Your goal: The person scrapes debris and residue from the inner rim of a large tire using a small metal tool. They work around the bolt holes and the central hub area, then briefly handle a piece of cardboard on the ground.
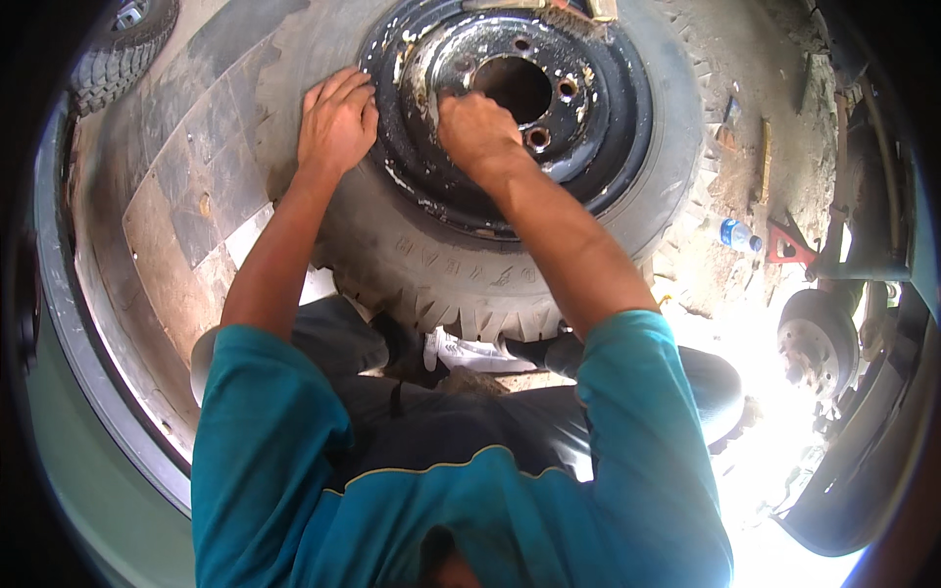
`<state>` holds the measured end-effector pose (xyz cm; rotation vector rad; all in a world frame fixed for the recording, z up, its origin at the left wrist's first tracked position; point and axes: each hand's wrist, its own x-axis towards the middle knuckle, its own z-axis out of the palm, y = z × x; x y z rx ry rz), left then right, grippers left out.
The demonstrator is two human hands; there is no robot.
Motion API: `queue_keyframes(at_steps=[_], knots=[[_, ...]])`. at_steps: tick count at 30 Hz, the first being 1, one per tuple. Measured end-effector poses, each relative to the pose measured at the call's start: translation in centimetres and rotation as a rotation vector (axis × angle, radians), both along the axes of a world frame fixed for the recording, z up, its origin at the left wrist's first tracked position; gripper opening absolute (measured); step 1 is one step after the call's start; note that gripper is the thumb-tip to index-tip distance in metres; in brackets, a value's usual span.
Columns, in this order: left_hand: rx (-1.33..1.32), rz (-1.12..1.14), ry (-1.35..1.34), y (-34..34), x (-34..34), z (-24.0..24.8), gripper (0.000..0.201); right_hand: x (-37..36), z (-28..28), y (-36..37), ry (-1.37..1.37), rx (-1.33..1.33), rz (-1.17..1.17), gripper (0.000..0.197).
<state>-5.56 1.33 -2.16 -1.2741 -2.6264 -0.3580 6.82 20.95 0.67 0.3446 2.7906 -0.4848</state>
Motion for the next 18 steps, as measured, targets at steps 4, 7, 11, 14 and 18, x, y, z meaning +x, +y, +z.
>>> queue_keyframes(at_steps=[4,7,11,14,18], knots=[[0.006,0.013,-0.008,-0.2,0.1,-0.3,0.025,4.0,0.8,-1.6,0.049,0.119,0.06,0.035],[-0.005,0.006,-0.003,0.1,0.2,-0.1,0.025,2.2,0.6,-0.5,-0.015,0.086,0.077,0.046],[0.007,0.023,-0.019,-0.3,-0.1,-0.4,0.025,2.6,1.0,-0.9,-0.01,0.114,0.097,0.045],[0.004,0.016,-0.032,-0.1,0.3,-0.1,0.025,4.3,1.5,-1.8,0.002,0.148,0.07,0.037],[0.009,0.01,-0.018,0.1,0.1,-0.2,0.025,2.0,1.6,-0.6,-0.057,0.089,0.073,0.037]])
